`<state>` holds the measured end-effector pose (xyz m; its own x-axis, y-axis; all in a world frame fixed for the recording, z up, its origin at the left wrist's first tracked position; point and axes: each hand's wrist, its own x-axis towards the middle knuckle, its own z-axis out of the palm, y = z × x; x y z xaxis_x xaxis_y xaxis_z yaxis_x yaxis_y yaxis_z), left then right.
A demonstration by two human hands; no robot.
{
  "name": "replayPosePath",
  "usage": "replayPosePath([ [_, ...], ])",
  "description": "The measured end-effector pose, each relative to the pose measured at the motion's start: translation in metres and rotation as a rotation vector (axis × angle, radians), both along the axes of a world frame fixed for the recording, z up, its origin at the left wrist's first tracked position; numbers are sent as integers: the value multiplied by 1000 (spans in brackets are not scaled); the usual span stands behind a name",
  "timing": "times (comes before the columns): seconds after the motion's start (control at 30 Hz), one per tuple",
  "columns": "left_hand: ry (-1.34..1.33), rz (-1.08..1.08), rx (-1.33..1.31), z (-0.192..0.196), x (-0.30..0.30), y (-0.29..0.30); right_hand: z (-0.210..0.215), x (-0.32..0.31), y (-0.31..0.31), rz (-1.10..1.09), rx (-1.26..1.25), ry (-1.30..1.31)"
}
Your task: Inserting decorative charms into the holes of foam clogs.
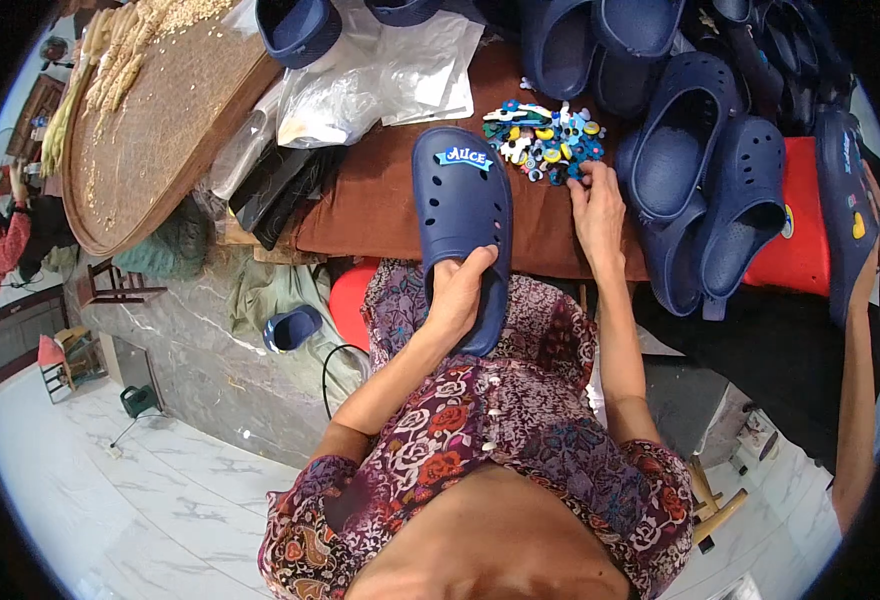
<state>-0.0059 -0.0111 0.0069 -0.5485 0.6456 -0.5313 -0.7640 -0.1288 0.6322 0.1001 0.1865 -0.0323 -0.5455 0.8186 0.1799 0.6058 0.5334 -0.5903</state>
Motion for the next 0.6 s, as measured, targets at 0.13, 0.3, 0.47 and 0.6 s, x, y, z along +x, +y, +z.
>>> replayPosePath([
  [0.13,-41,-39,-12,1,-3,1,-5,1,1,10,106,24],
  [0.3,-53,-32,-44,4,-4,-1,17,3,-21,57,55,150],
  [0.47,-57,-14,-38,7,-3,1,26,0,-62,195,-755,406],
  [0.6,-22,-26,-15,5,-2,1,21,-13,-73,265,-894,472],
])
